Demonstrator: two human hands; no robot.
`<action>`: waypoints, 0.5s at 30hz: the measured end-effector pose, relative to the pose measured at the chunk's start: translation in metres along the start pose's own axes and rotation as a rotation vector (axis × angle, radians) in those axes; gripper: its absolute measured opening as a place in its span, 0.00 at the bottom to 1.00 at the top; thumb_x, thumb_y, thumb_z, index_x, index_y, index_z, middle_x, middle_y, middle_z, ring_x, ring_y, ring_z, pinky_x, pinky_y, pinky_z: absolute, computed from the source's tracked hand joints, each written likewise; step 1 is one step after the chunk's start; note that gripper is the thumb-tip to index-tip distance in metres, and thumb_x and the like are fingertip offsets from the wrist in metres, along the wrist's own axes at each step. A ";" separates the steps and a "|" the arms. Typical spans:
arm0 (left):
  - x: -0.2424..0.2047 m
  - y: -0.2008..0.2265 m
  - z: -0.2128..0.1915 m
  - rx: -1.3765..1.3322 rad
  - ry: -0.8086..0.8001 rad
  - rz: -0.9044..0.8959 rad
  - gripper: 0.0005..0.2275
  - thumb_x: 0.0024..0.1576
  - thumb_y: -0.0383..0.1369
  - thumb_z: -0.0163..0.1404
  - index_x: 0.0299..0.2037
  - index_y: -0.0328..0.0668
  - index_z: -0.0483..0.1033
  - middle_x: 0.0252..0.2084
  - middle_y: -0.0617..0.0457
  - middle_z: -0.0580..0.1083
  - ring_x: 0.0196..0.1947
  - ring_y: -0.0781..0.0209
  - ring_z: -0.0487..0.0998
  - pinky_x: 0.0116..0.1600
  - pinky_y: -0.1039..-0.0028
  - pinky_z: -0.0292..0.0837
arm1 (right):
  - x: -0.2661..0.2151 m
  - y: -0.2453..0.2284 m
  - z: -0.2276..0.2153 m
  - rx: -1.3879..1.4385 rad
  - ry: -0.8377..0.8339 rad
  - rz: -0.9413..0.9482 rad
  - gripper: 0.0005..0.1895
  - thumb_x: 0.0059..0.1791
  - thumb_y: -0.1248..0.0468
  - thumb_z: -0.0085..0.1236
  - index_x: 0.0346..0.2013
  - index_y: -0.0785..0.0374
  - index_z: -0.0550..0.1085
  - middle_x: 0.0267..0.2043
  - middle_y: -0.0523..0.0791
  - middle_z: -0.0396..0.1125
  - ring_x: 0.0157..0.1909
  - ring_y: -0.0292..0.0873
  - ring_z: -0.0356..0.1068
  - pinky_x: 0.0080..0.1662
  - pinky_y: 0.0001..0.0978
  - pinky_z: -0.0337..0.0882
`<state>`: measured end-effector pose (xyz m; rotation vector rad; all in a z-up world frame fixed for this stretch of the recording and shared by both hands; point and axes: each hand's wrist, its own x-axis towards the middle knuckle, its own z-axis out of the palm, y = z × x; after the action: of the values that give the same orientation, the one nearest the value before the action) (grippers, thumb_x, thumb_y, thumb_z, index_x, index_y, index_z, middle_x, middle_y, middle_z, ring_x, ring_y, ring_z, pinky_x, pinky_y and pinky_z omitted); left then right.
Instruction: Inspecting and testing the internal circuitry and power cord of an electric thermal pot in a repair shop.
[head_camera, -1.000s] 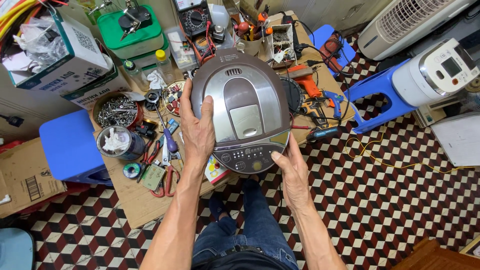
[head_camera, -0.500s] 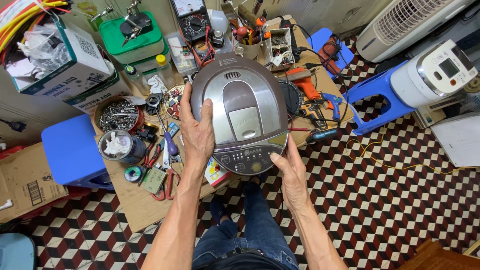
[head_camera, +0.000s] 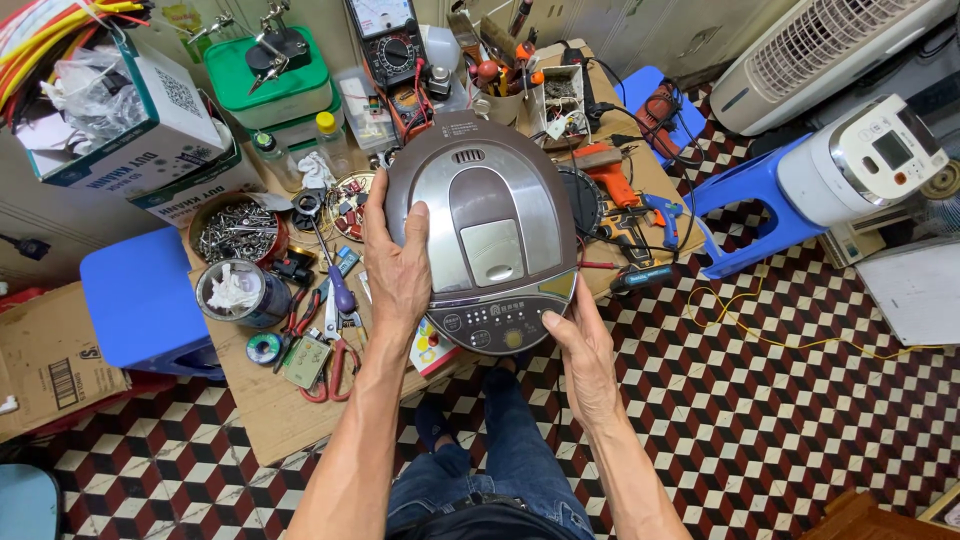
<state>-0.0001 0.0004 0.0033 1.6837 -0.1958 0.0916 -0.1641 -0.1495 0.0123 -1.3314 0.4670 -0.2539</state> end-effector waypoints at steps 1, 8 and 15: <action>0.000 0.000 0.001 -0.001 0.000 0.000 0.27 0.65 0.39 0.46 0.73 0.38 0.56 0.73 0.39 0.61 0.73 0.47 0.61 0.73 0.63 0.54 | 0.000 0.000 0.000 -0.001 0.000 0.000 0.46 0.47 0.56 0.54 0.76 0.64 0.48 0.73 0.51 0.56 0.75 0.46 0.52 0.73 0.42 0.48; 0.000 -0.002 0.000 -0.002 0.006 0.016 0.27 0.66 0.39 0.47 0.73 0.36 0.56 0.73 0.39 0.60 0.73 0.46 0.61 0.74 0.63 0.53 | 0.001 0.002 -0.001 0.011 0.004 -0.003 0.46 0.47 0.57 0.54 0.76 0.64 0.48 0.73 0.51 0.57 0.74 0.46 0.54 0.73 0.41 0.49; 0.000 -0.002 0.000 -0.025 0.004 0.021 0.27 0.66 0.39 0.47 0.73 0.35 0.56 0.73 0.38 0.61 0.73 0.46 0.62 0.74 0.63 0.54 | 0.000 0.001 0.001 0.011 0.012 0.005 0.46 0.47 0.56 0.54 0.76 0.64 0.49 0.72 0.50 0.57 0.74 0.45 0.54 0.72 0.40 0.50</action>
<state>0.0001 0.0004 0.0014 1.6562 -0.2106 0.1077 -0.1636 -0.1485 0.0115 -1.3180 0.4786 -0.2601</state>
